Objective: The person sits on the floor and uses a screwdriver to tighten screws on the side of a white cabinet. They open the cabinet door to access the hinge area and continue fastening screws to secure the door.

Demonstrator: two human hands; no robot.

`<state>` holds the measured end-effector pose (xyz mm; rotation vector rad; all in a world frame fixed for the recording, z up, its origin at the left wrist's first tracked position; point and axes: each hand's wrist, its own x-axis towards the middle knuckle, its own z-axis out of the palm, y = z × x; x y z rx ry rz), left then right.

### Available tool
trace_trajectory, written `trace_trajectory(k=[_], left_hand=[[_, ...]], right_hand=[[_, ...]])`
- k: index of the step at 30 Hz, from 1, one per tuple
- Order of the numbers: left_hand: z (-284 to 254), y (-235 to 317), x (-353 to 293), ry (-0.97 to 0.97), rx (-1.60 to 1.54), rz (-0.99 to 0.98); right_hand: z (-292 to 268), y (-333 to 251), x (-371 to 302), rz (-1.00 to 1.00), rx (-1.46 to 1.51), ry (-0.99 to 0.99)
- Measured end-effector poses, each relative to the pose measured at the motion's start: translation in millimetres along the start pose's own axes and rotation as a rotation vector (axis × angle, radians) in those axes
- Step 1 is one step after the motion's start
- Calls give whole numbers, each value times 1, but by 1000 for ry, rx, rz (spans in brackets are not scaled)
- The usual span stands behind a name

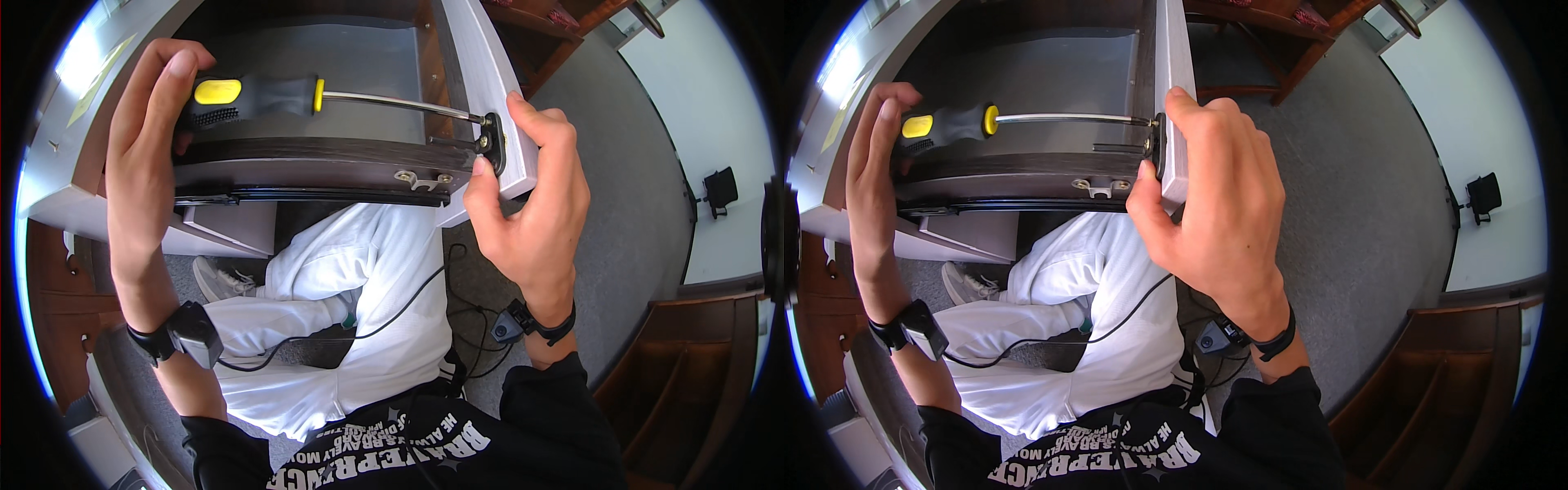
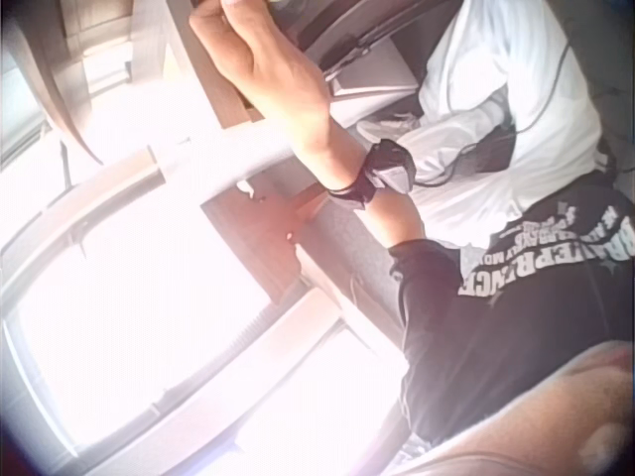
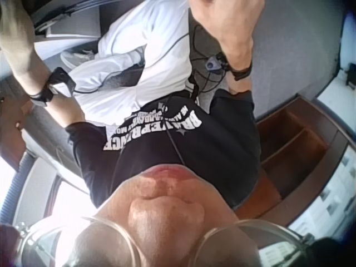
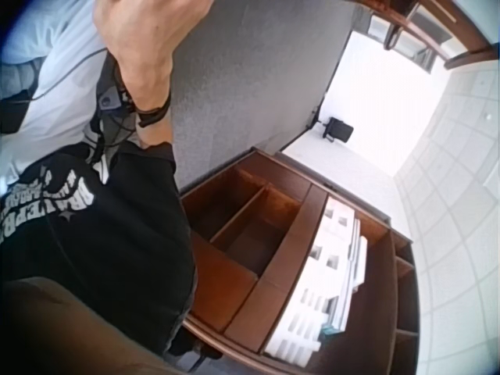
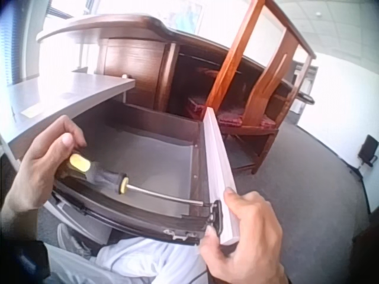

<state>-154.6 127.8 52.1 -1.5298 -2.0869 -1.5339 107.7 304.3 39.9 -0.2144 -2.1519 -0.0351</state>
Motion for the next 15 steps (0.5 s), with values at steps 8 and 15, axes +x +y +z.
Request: trace_trajectory(k=[8,15], left_hand=[[-13,-2,2,-167,-29,41],[-13,-2,-2,-123,-39,1]], right_hand=[[0,1,-1,5,10,0],[0,1,-2,6,0,-4]])
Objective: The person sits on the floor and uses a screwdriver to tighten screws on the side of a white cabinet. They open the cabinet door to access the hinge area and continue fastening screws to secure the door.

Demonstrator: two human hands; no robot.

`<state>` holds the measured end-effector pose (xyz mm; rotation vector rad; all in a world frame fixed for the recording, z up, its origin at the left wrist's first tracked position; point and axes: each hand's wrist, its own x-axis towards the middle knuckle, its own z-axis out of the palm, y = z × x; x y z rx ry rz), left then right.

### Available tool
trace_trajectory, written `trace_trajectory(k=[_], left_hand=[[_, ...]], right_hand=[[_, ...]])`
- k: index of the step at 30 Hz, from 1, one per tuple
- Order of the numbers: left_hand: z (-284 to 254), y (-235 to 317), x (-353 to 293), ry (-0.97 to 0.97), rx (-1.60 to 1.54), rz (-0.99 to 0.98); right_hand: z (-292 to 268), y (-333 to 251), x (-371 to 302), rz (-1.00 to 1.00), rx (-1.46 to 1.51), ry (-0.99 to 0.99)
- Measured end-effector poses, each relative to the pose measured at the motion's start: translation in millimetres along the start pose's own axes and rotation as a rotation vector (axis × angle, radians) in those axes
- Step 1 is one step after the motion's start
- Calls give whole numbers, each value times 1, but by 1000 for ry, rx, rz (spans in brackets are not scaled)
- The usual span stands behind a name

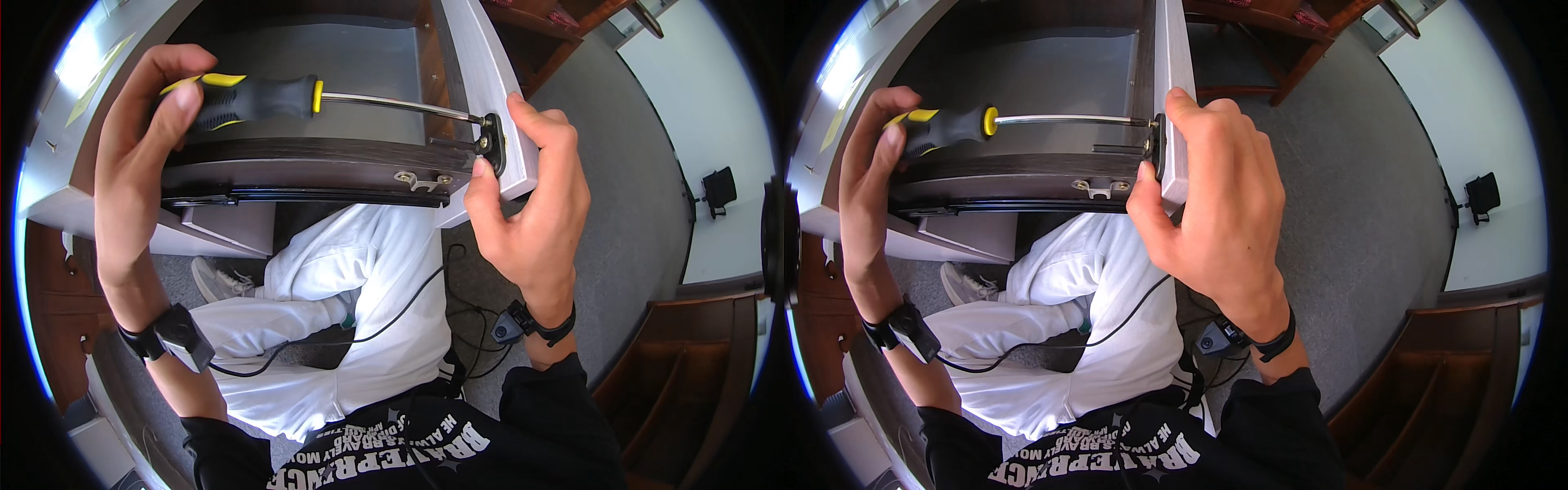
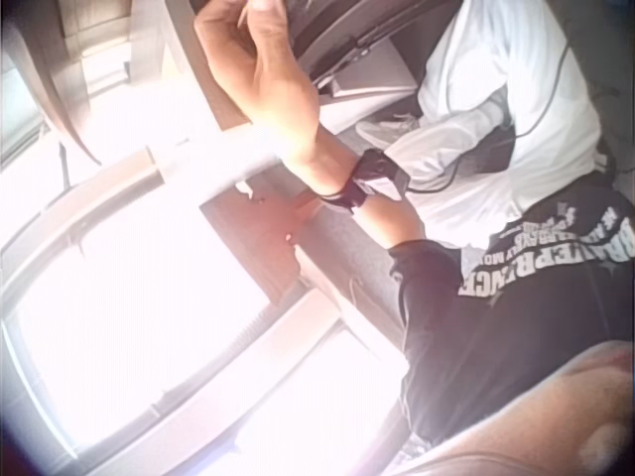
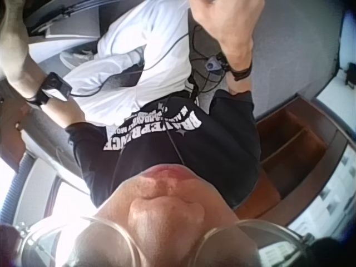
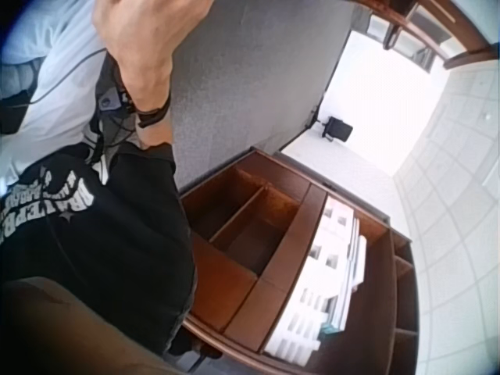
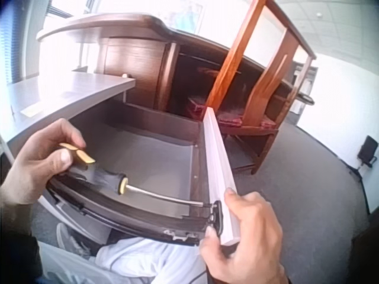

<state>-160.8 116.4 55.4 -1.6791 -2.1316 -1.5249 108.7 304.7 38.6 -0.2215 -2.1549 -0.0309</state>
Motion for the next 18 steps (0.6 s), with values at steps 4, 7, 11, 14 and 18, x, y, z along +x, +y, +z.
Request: trace_trajectory(k=[4,7,11,14,18], left_hand=[[8,2,4,37,-20,-130],[8,1,6,71,-10,-46],[-3,-1,5,-29,-49,70],[-4,-3,2,-31,-66,111],[7,-1,-1,58,-64,21]], right_hand=[[-1,-1,1,1,-2,-6],[-1,0,1,-6,3,-1],[0,0,0,3,3,1],[1,0,-1,16,6,-2],[-1,-2,-1,16,-7,-3]])
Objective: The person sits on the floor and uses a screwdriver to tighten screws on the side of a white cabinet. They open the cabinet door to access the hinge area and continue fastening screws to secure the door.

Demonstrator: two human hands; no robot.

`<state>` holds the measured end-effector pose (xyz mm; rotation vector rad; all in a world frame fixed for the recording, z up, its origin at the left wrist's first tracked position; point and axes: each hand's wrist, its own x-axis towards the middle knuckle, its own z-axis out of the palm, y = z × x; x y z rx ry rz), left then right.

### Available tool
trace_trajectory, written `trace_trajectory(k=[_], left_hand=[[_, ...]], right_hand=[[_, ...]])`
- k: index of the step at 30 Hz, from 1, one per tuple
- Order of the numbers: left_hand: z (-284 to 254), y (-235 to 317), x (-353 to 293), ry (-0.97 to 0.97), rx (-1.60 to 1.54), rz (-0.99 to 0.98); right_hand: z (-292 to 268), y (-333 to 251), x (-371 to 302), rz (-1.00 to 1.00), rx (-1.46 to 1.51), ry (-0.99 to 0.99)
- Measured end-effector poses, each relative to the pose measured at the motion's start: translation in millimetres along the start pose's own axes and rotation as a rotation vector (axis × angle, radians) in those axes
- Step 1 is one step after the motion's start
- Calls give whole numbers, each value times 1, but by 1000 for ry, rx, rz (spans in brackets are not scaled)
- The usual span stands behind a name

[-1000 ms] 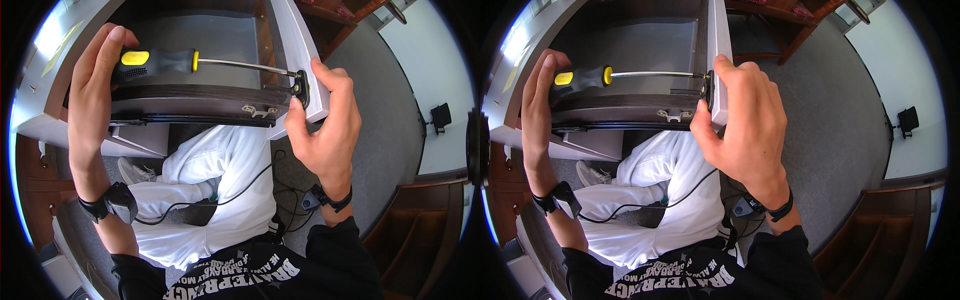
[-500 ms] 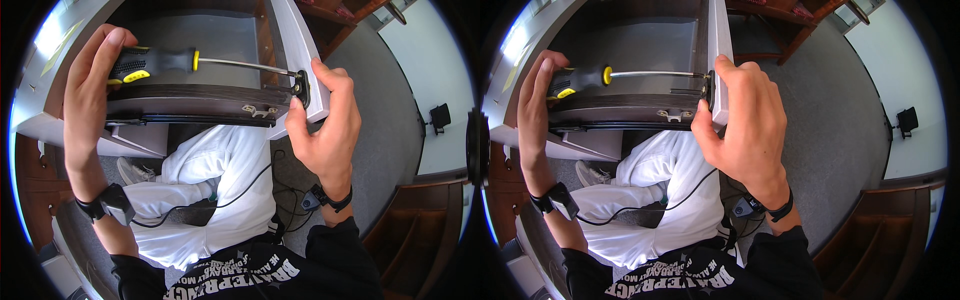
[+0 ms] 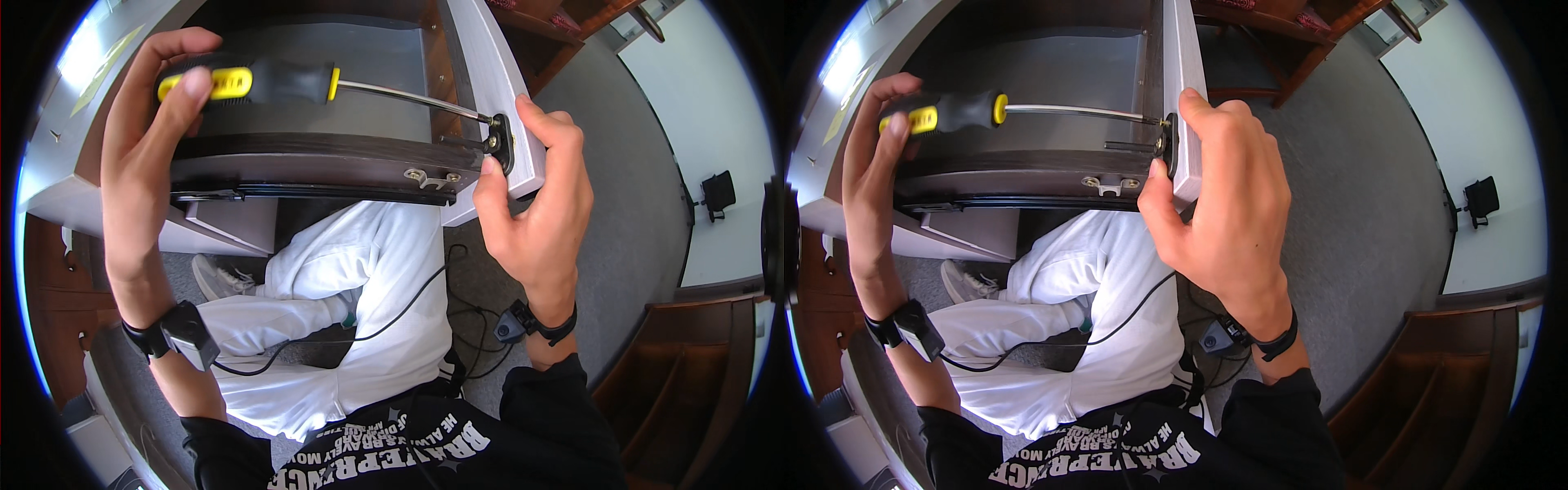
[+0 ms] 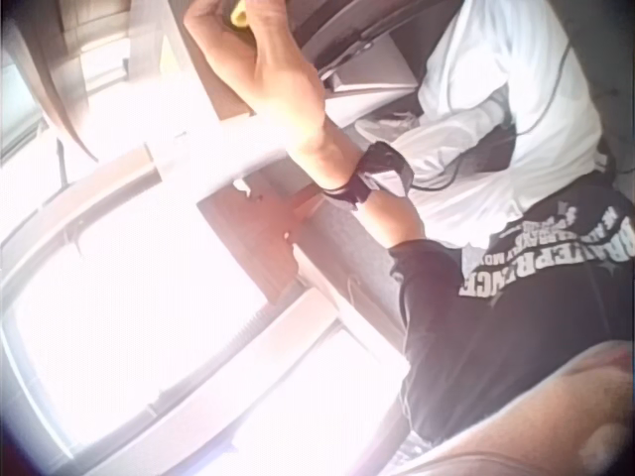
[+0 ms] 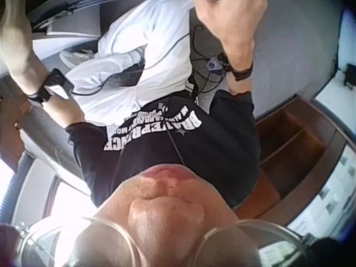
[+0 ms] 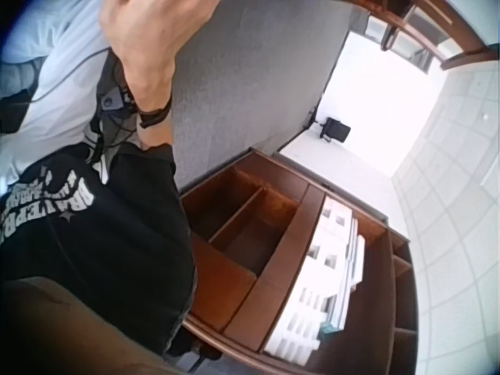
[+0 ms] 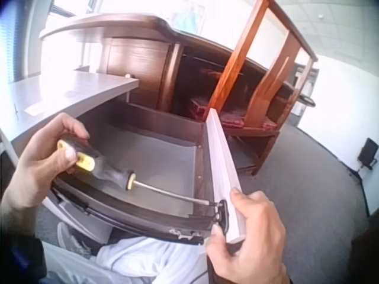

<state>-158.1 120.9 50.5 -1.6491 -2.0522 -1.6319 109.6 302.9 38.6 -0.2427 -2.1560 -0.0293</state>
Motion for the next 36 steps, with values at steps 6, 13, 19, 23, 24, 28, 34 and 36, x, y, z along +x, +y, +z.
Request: trace_trajectory(k=[6,13,19,23,24,28,34,36], left_hand=[[9,8,6,39,47,-255],[3,9,1,-38,-31,61],[7,4,3,27,38,63],[12,7,6,88,143,-43],[9,9,5,47,144,-72],[-3,9,2,-62,111,9],[-11,-1,1,-86,53,26],[-12,1,0,-78,0,-80]], right_hand=[[-3,-2,2,-6,5,-20],[-1,-1,2,-2,-6,-26],[-2,-1,2,0,-11,-15],[-2,-1,2,-1,-3,-28],[-2,0,2,-6,2,-23],[-1,1,2,-9,10,-15],[0,1,2,-10,12,-13],[-1,1,2,-12,7,-15]])
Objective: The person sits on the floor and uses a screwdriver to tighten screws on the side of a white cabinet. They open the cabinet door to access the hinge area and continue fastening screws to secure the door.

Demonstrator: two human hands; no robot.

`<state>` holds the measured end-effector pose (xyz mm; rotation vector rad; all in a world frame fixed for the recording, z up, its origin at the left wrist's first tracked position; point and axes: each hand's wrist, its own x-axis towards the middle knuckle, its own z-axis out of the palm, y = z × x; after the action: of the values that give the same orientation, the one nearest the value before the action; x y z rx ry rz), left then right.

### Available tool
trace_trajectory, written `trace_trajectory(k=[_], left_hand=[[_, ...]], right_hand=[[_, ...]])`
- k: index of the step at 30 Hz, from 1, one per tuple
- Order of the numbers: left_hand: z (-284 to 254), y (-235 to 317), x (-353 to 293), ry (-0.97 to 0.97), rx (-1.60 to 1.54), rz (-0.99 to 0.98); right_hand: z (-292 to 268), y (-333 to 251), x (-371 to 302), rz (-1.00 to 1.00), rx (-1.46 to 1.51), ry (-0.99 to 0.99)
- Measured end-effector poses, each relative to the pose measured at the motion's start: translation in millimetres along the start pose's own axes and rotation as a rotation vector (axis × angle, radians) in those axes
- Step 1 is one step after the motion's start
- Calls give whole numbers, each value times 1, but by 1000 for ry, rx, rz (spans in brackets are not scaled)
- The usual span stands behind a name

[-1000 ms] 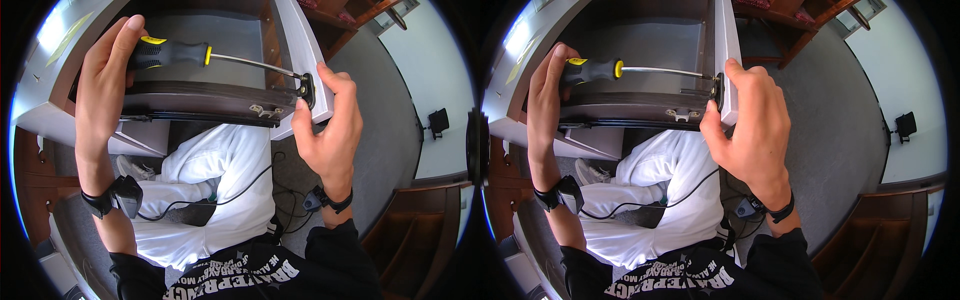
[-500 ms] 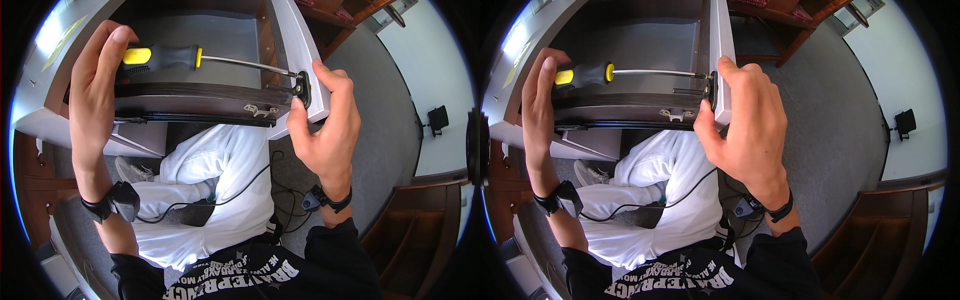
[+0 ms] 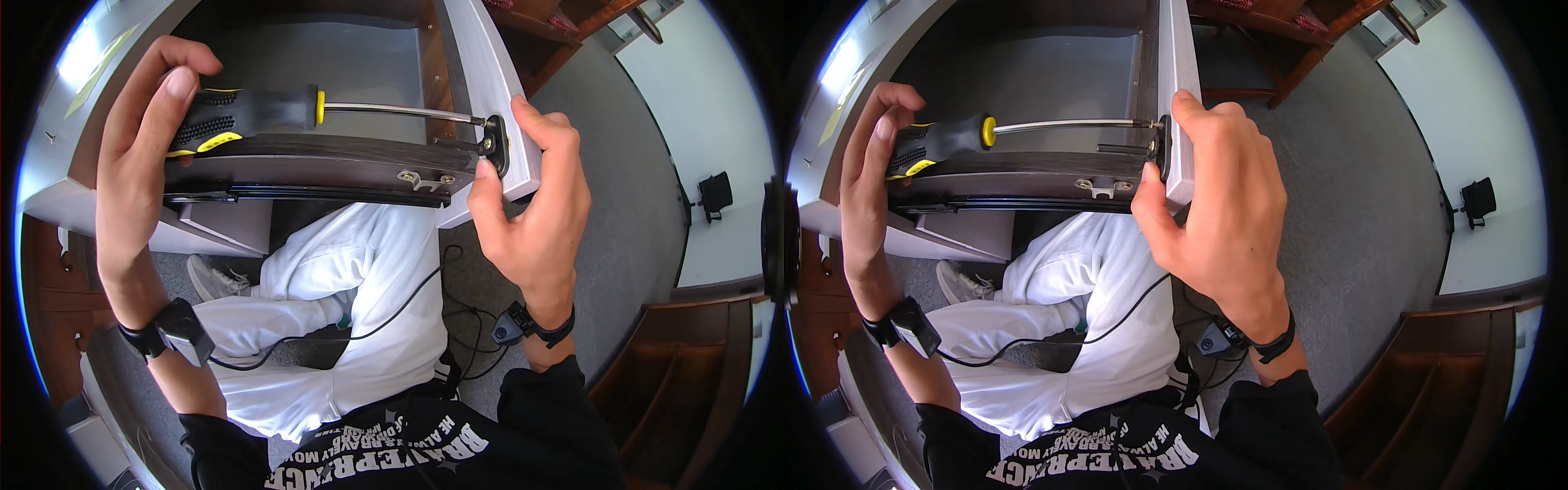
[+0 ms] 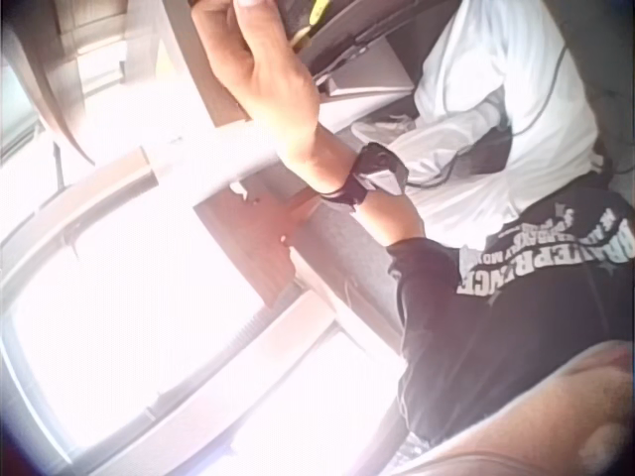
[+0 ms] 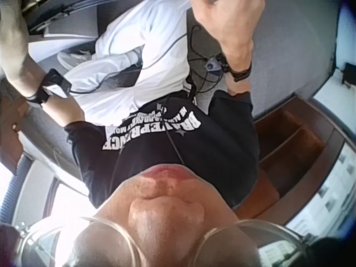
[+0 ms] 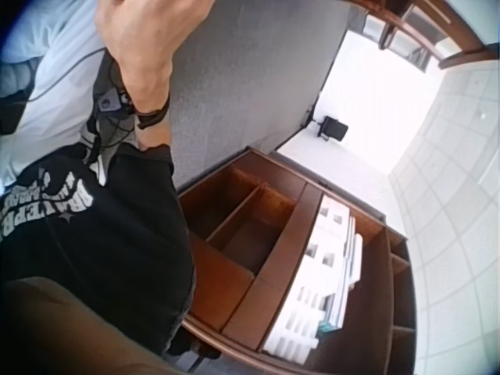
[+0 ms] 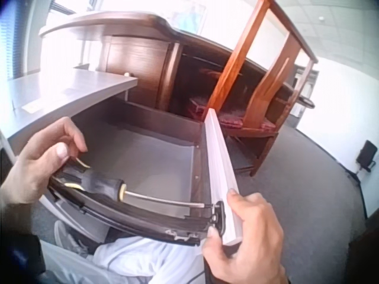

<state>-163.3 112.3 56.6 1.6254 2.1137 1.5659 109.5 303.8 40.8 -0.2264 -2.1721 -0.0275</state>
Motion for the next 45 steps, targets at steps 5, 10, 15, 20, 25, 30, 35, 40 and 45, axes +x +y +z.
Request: trace_trajectory(k=[5,10,15,20,25,30,35,40,45], left_hand=[[1,5,-2,-110,-131,60],[-5,-7,3,-215,-197,131],[-6,-3,-2,-155,-137,80],[10,6,4,16,17,75],[4,1,1,-5,41,97],[-9,-6,-1,-136,-23,98],[6,1,-4,72,-56,-52],[5,9,-4,-8,-74,-21],[0,1,4,-70,53,250]], right_hand=[[0,0,1,0,1,-3],[-1,0,1,-7,-11,-12],[-1,0,1,-5,0,-10],[-1,-1,0,14,8,-18],[-1,1,0,-6,14,-15],[1,1,-1,-3,23,-11],[1,1,0,-8,12,0],[1,2,-1,-2,28,-2],[2,2,-1,5,16,-2]])
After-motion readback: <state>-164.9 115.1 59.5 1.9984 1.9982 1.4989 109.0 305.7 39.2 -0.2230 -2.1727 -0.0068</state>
